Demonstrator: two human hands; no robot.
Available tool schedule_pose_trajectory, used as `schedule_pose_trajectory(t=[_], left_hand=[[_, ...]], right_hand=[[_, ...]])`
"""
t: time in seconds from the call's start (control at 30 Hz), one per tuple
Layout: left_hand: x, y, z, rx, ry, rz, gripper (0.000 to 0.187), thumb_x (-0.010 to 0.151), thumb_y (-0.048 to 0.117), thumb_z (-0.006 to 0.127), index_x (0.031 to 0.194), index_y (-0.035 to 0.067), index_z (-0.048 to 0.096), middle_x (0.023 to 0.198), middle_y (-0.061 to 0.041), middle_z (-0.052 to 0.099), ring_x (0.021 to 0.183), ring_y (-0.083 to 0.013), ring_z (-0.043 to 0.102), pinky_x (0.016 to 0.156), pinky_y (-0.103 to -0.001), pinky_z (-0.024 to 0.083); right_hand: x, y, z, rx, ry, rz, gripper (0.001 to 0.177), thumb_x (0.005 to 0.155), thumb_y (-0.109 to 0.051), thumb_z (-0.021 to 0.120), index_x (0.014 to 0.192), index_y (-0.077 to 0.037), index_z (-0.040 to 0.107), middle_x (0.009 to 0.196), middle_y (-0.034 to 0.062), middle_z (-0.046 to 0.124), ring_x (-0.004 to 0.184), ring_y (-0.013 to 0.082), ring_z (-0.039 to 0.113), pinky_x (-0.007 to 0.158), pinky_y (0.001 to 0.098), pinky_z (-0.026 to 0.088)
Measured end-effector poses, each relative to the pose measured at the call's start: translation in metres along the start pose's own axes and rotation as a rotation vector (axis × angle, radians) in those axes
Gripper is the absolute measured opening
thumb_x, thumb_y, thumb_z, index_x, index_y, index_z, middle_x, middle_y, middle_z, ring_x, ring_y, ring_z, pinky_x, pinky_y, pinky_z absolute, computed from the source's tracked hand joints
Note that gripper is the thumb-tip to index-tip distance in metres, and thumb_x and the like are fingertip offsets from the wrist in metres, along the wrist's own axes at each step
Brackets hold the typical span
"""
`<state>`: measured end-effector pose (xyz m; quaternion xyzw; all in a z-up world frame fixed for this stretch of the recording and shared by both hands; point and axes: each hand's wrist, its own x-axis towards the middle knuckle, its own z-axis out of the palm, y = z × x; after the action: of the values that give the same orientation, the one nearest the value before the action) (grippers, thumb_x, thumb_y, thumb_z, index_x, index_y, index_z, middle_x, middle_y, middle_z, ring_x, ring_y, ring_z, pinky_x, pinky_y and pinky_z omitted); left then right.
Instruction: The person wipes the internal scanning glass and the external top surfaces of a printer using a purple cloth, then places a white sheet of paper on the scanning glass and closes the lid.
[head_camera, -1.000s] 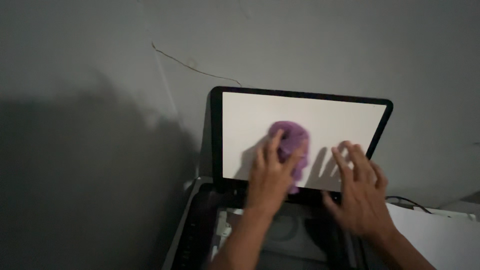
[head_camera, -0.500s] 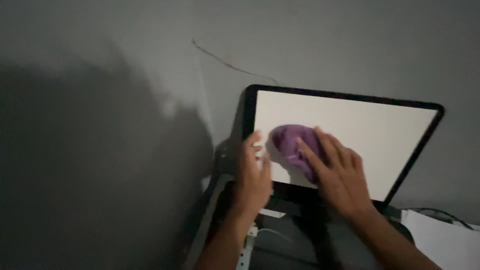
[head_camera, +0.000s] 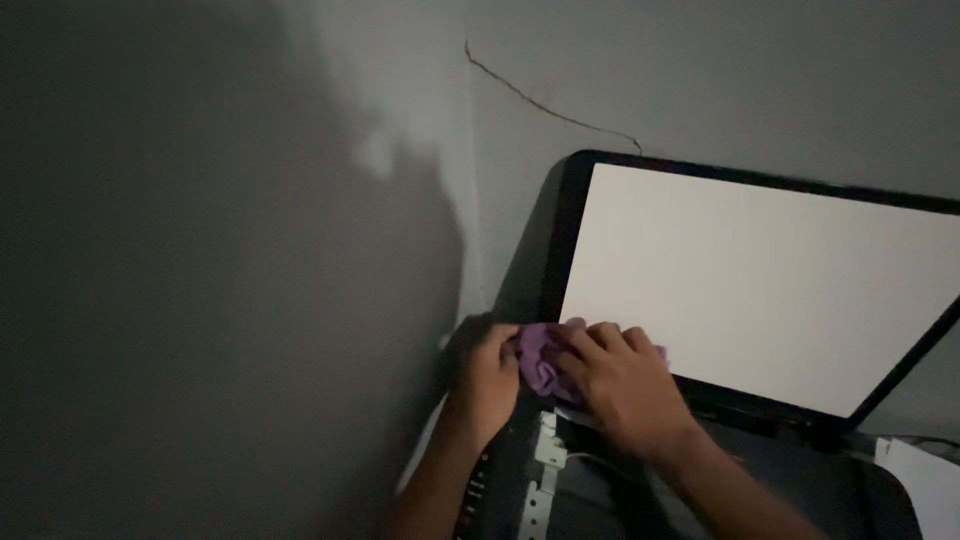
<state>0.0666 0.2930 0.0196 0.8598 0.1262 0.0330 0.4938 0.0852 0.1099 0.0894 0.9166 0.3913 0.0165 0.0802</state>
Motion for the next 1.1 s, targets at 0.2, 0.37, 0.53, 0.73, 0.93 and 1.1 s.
schedule_pose_trajectory(t=[0.2,0.37,0.53,0.73,0.93,1.1], left_hand=[[-0.013,-0.01,0.016,-0.011,0.008,-0.243,0.038,0.106,0.016,0.043,0.141,0.01,0.054,0.12,-0.018,0.072,0.111,-0.0273,0.073,0.098,-0.04,0.057],[-0.015,-0.027,0.02,0.031,0.097,-0.155,0.047,0.101,0.009,0.05,0.147,0.012,0.046,0.135,-0.015,0.059,0.121,-0.0269,0.063,0.099,-0.041,0.052],[-0.025,-0.024,0.012,-0.04,0.058,-0.054,0.042,0.1,0.008,0.047,0.14,0.014,0.057,0.129,-0.011,0.07,0.119,-0.0236,0.07,0.101,-0.038,0.056],[-0.026,-0.023,0.012,-0.05,0.097,-0.081,0.044,0.101,0.01,0.044,0.144,0.017,0.053,0.142,-0.009,0.061,0.129,-0.0249,0.061,0.106,-0.041,0.05],[-0.031,-0.012,0.005,-0.085,0.073,-0.178,0.042,0.106,0.026,0.033,0.14,0.02,0.057,0.145,-0.006,0.058,0.135,-0.0232,0.055,0.112,-0.042,0.044],[-0.029,-0.01,0.008,-0.135,0.108,-0.199,0.043,0.106,0.028,0.03,0.135,0.017,0.061,0.142,-0.004,0.063,0.136,-0.0208,0.056,0.115,-0.041,0.041]], right_hand=[[0.004,-0.028,-0.011,0.248,-0.011,0.043,0.092,0.076,-0.043,0.083,0.153,-0.015,0.043,0.155,0.0167,0.04,0.126,0.0353,0.047,0.092,0.0519,0.045],[0.007,-0.038,0.006,0.344,0.097,0.041,0.068,0.08,-0.03,0.076,0.143,-0.015,0.054,0.141,0.0131,0.05,0.122,0.0329,0.053,0.095,0.0468,0.05],[0.012,-0.038,-0.005,0.282,0.005,0.047,0.046,0.086,-0.031,0.072,0.128,-0.013,0.066,0.131,0.0063,0.056,0.117,0.03,0.055,0.094,0.0442,0.051],[0.002,-0.043,-0.022,0.294,-0.152,0.004,0.049,0.075,-0.033,0.075,0.121,-0.018,0.073,0.139,-0.0015,0.055,0.114,0.0253,0.055,0.098,0.0411,0.049],[-0.006,-0.035,-0.013,0.519,-0.052,0.105,0.048,0.077,-0.025,0.077,0.123,-0.016,0.068,0.121,0.0027,0.067,0.107,0.0243,0.062,0.09,0.0396,0.055],[-0.007,-0.035,-0.002,0.587,-0.011,-0.25,0.036,0.072,-0.026,0.085,0.104,-0.014,0.075,0.102,0.0045,0.076,0.098,0.0228,0.071,0.092,0.0398,0.055]])
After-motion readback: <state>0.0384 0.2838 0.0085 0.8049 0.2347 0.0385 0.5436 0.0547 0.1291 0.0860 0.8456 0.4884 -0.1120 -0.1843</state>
